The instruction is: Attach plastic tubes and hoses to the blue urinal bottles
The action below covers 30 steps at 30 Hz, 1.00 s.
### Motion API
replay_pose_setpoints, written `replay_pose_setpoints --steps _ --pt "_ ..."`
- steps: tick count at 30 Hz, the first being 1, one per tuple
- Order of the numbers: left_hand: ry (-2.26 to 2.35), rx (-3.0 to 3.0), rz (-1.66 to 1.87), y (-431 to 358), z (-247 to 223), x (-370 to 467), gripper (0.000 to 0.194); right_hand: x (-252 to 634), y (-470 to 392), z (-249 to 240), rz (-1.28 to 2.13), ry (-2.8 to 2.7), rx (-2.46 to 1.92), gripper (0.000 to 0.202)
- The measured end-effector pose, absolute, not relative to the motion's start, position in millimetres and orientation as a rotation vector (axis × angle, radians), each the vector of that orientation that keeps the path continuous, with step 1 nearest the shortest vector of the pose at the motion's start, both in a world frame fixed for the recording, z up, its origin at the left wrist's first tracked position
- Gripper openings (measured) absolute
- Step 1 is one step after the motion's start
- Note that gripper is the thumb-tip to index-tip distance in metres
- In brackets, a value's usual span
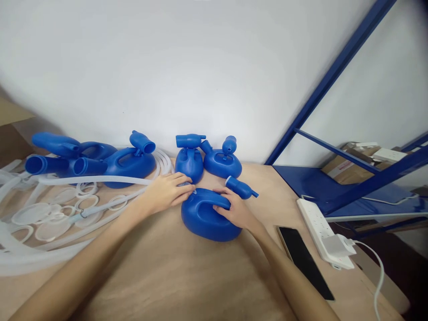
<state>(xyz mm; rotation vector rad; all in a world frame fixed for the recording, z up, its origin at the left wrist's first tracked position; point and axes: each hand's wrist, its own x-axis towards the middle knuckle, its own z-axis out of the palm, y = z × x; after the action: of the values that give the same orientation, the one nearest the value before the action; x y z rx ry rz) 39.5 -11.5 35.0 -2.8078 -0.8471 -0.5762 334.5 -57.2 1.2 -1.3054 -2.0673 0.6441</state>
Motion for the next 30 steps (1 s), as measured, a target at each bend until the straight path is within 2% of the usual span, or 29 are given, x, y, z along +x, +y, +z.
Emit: replay_pose_setpoints --steps 7,19,25,30 --pt "-0.966 -2.791 -0.67 -19.7 37.4 52.8 0.041 334.2 -57.7 -0.6 0.654 -2.043 -1.321 0.031" --pt "-1.109 -2.906 -0.664 -21.9 45.3 59.3 0.021 334.4 -58.1 0.4 0.682 -2.043 -1.31 0.027" --pt "-1.265 -2.872 -0.75 -21.1 39.7 64.2 0.031 334.4 -56.8 0.6 0.681 -2.058 -1.297 0.021" --pt "-1.267 -2.885 -0.713 -21.5 35.7 63.2 0.018 335.4 -57.2 -1.6 0.665 -2.05 -1.305 0.03"
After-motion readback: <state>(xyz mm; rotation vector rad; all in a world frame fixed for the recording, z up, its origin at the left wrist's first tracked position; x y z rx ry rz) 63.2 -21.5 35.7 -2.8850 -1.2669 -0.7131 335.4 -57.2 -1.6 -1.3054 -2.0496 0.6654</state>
